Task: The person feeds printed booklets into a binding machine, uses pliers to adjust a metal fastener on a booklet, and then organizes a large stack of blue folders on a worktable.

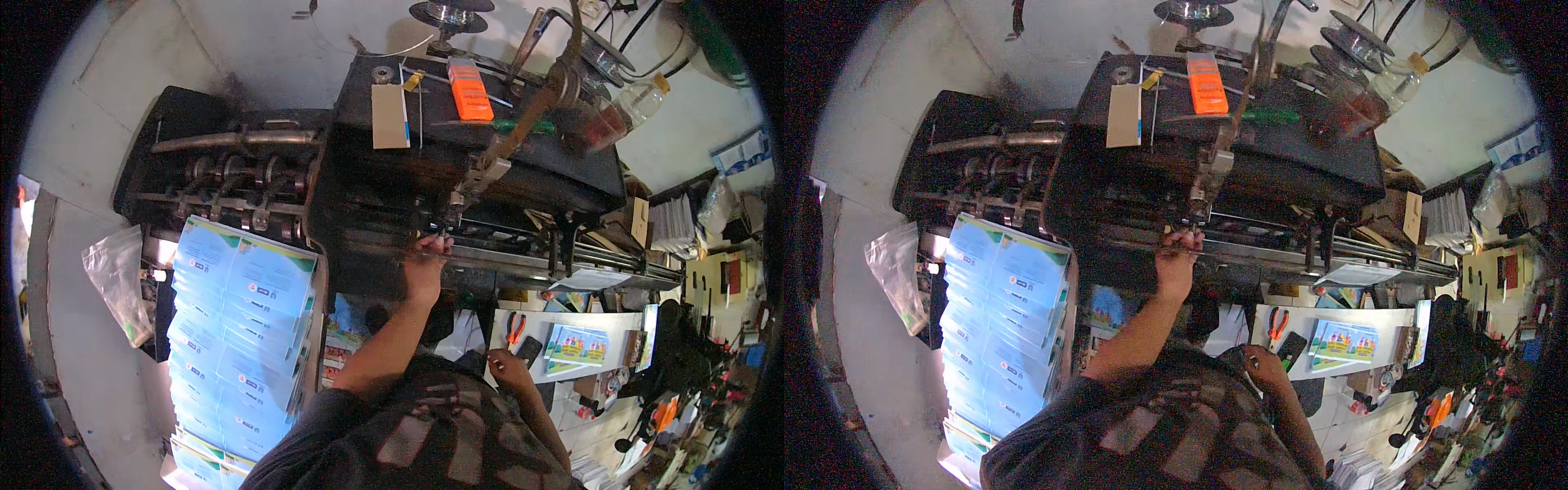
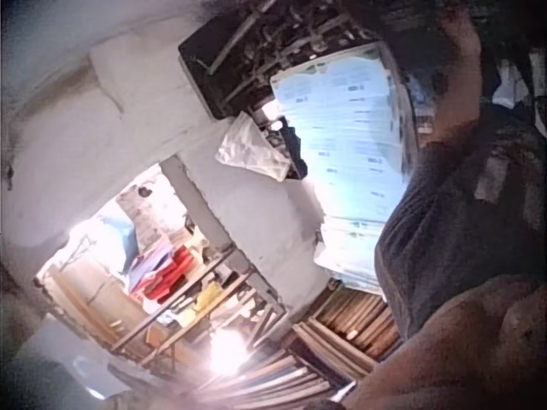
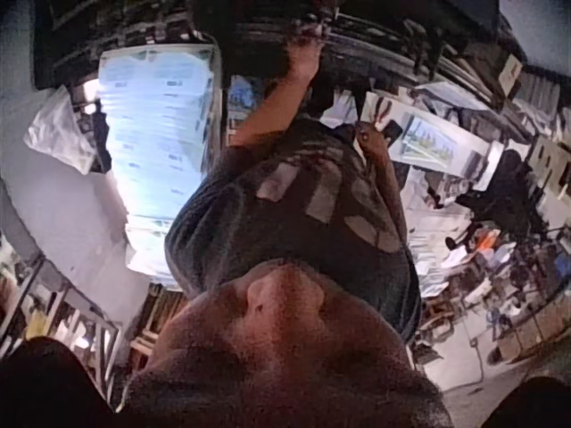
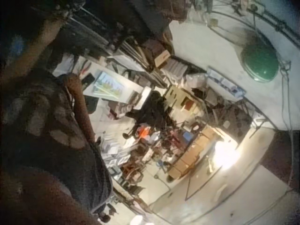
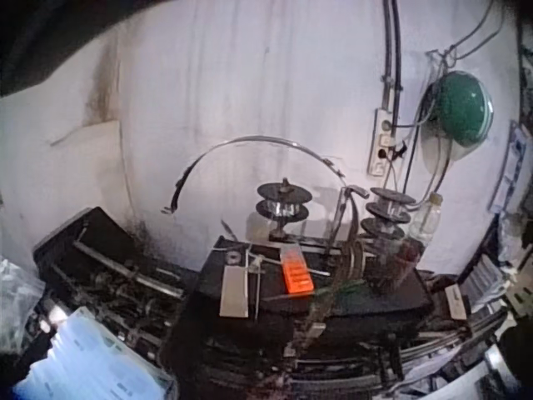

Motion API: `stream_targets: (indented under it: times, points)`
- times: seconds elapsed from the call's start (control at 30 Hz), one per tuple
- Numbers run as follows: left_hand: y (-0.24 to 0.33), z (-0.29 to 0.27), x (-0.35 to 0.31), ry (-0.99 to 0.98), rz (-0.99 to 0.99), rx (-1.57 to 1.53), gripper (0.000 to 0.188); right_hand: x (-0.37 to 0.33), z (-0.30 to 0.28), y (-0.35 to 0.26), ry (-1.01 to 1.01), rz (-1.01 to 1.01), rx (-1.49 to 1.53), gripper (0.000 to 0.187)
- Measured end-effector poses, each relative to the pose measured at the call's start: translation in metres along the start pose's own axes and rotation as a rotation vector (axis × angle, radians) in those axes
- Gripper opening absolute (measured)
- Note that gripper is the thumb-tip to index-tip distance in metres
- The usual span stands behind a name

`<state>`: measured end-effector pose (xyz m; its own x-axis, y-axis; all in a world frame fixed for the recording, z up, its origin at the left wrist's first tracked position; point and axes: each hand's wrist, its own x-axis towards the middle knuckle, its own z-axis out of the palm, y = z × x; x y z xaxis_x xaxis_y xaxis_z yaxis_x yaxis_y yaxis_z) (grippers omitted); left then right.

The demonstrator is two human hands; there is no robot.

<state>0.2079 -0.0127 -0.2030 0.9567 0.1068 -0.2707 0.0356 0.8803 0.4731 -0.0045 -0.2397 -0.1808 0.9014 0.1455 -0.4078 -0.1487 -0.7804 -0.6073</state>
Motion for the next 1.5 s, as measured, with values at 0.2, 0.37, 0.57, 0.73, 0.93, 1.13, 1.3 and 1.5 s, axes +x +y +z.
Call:
stream_targets:
  times: [0.2,0.37,0.57,0.73,0.93,1.13,1.3,1.5]
  points:
    - [-0.005,-0.007,0.006,-0.008,0.073,0.120,0.015,-0.005,-0.002,0.000,-0.052,0.089,0.000,0.030]
    - [-0.006,-0.007,0.008,-0.019,0.182,0.199,0.015,-0.003,-0.013,-0.010,-0.030,0.072,-0.020,0.033]
    - [-0.006,0.004,0.005,0.023,0.255,0.298,0.016,-0.008,-0.008,0.004,-0.024,0.098,-0.005,0.033]
    - [-0.007,0.000,0.006,0.017,0.226,-0.051,0.016,-0.009,-0.007,0.005,-0.062,0.099,0.006,0.035]
    - [-0.015,-0.001,0.005,0.053,0.297,0.108,0.015,-0.016,-0.017,0.004,-0.097,0.144,0.017,0.036]
    - [-0.013,-0.011,0.009,0.020,0.536,0.718,0.018,-0.024,-0.010,0.029,-0.070,0.001,-0.106,0.038]
    - [-0.030,-0.023,0.017,0.009,0.370,0.239,0.019,-0.028,-0.015,0.021,-0.068,0.052,-0.090,0.034]
    - [-0.030,-0.014,0.009,0.092,0.223,0.020,0.020,-0.029,-0.021,0.017,-0.095,0.094,-0.066,0.038]
